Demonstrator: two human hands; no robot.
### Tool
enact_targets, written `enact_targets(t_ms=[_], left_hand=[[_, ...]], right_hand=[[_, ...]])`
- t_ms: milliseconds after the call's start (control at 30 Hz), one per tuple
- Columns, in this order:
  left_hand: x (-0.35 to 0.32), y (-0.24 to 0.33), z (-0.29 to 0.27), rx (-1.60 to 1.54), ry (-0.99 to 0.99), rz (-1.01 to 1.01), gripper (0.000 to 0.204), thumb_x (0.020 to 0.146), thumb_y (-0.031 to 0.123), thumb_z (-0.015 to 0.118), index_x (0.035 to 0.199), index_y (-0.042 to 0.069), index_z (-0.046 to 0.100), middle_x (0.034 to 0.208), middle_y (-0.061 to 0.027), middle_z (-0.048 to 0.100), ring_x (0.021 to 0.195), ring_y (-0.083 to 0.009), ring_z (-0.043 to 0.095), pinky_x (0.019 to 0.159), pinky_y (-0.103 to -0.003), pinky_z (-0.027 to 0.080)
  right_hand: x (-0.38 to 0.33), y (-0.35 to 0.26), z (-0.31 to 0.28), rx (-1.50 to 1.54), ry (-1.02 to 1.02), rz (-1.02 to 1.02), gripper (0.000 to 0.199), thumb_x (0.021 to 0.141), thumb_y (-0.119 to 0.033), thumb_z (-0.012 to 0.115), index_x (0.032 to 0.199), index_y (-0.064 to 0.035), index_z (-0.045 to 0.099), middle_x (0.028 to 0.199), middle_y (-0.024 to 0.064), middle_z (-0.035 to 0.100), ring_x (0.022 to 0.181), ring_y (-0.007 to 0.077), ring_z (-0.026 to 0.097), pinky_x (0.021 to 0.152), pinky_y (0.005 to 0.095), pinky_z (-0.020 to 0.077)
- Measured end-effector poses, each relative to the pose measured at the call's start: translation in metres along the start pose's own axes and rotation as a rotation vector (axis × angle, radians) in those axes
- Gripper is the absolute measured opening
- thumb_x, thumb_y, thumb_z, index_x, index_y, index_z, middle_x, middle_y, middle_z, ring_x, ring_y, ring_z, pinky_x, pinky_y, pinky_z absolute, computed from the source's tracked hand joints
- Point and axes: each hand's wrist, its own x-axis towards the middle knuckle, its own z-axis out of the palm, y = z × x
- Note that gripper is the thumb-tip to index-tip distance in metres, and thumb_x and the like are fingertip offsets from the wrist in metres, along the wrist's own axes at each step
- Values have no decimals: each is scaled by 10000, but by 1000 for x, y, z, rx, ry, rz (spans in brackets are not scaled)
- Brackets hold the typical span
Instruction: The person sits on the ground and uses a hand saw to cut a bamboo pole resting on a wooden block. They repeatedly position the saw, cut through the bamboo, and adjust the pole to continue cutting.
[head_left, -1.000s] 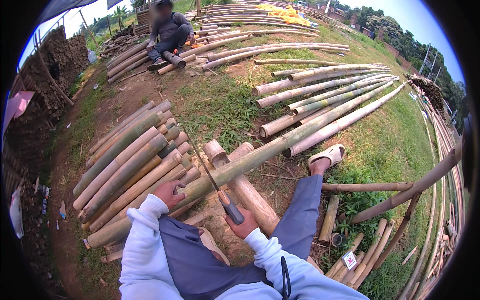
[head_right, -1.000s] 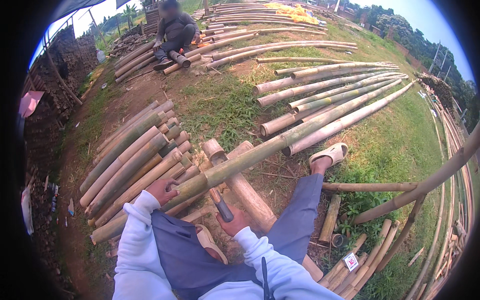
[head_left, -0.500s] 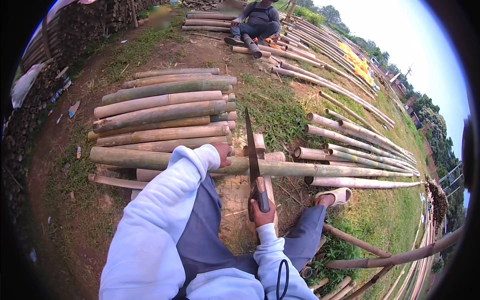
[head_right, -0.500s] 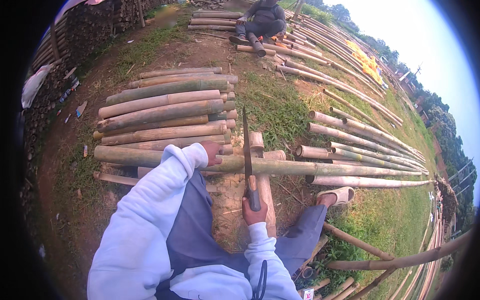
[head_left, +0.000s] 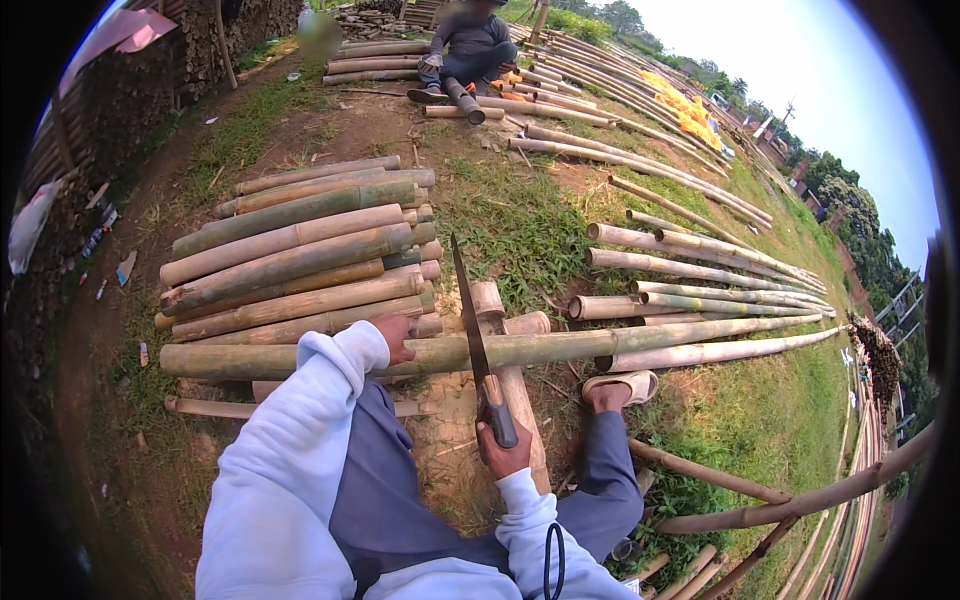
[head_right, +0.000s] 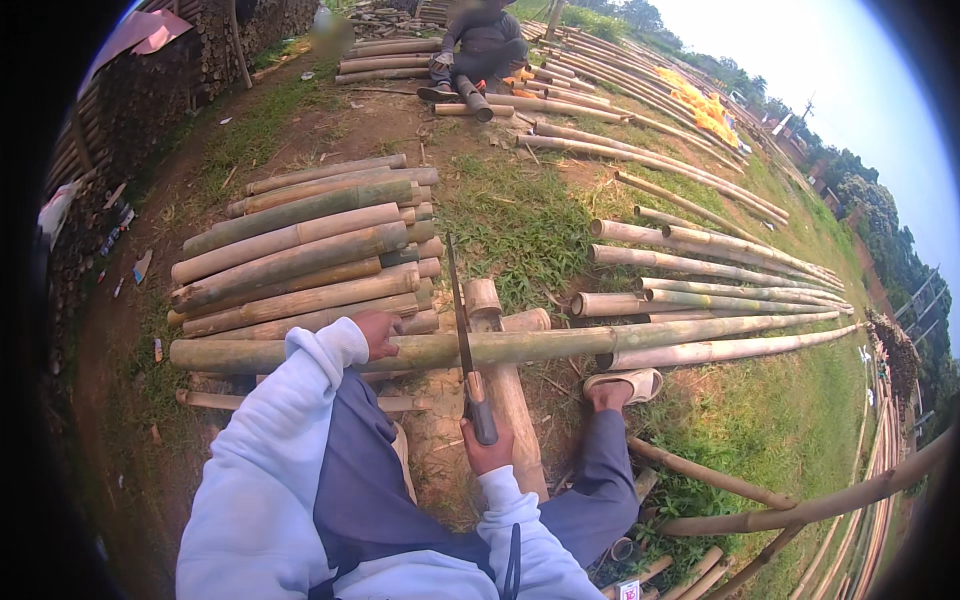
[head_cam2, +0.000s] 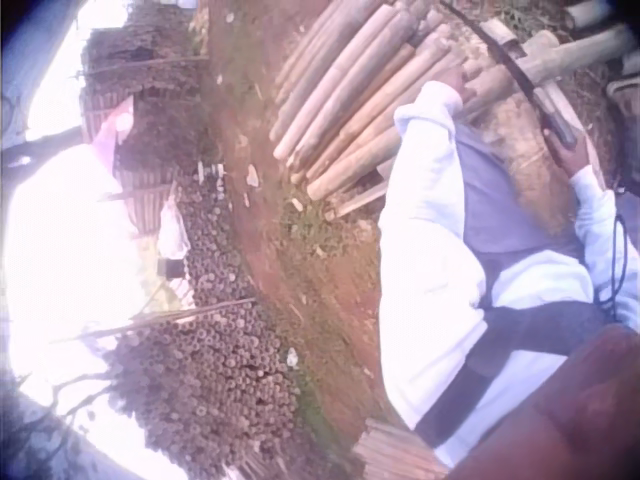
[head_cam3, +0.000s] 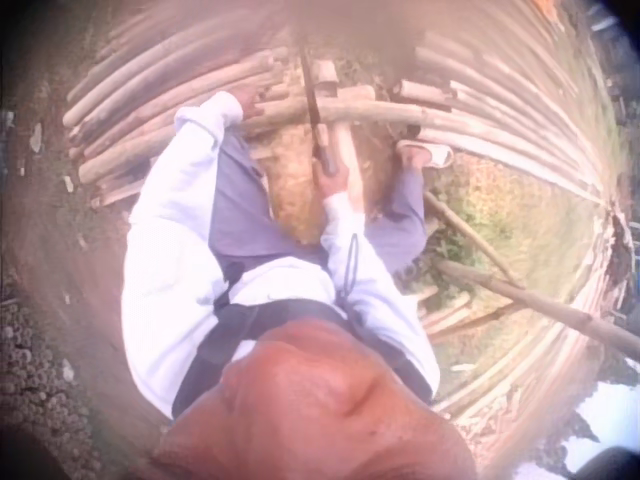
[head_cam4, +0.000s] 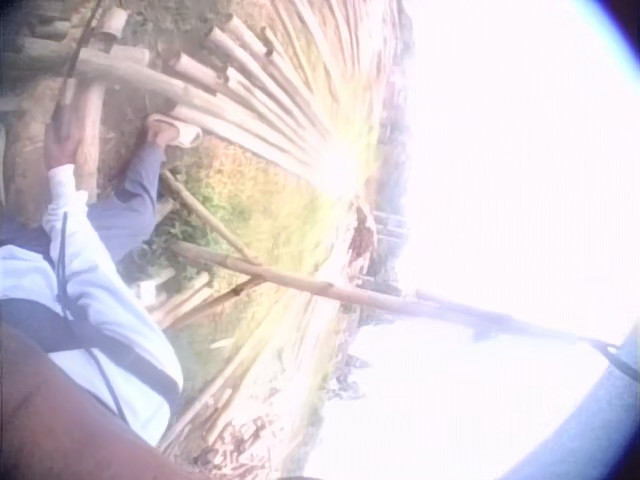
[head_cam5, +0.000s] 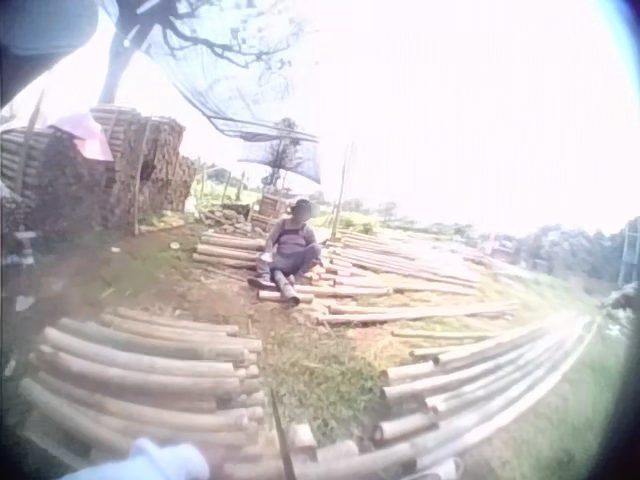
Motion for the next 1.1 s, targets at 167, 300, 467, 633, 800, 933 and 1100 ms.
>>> enact_targets(t_ms=[167, 300, 467, 633, 800, 933, 1100], left_hand=[[10, -39, -2, -113, 25, -81, 708, 771, 431, 806, 1299, 0, 612, 1214, -229, 673, 1127, -368, 653, 994, -420, 503], [2, -79, -7, -34, -87, -228, 1154, 637, 671, 832, 1424, -92, 471, 1441, -294, 513, 1335, -409, 512, 1141, -406, 401], [-17, -187, 74, 42, -113, -255, 1073, 573, 657, 860, 1335, -26, 536, 1316, -272, 610, 1246, -426, 572, 1058, -485, 443], [-10, -160, 97, 165, 0, -250, 892, 585, 612, 855, 1206, 36, 575, 1207, -250, 659, 1167, -447, 596, 955, -538, 458], [-30, -176, 87, 128, 10, -273, 935, 532, 644, 876, 1180, 48, 563, 1224, -231, 653, 1176, -445, 594, 967, -544, 429], [-13, -152, 87, 146, -4, -266, 959, 514, 644, 887, 1178, 34, 561, 1228, -231, 655, 1182, -429, 599, 975, -529, 434], [-16, -122, 78, 136, -55, -289, 1015, 500, 654, 885, 1204, -3, 564, 1200, -242, 663, 1158, -411, 620, 992, -507, 442]], right_hand=[[1, -9, 3, 2, 62, -27, 240, 860, -134, 754, 1038, 11, 685, 826, 127, 691, 742, 192, 669, 697, 344, 523], [2, -15, -1, -5, 53, 34, 237, 852, -128, 748, 1040, 3, 687, 797, 116, 678, 720, 187, 655, 692, 340, 523], [6, -28, 10, 24, 15, 40, 208, 857, -107, 745, 1009, 17, 676, 759, 76, 648, 707, 140, 619, 679, 306, 505], [8, -86, -27, -43, 188, -177, 166, 830, -80, 763, 937, -6, 661, 695, 113, 641, 620, 219, 657, 590, 326, 497], [28, -159, -81, -79, 276, -355, 169, 834, -50, 762, 957, 9, 663, 674, 73, 625, 561, 149, 608, 549, 283, 465], [6, -111, -105, -18, 296, -164, 247, 852, -65, 751, 1074, 21, 685, 689, 45, 616, 601, 89, 553, 593, 256, 459], [-35, -62, -97, -156, 310, -73, 266, 847, -75, 754, 1093, 7, 696, 719, 69, 643, 631, 106, 599, 609, 271, 475]])
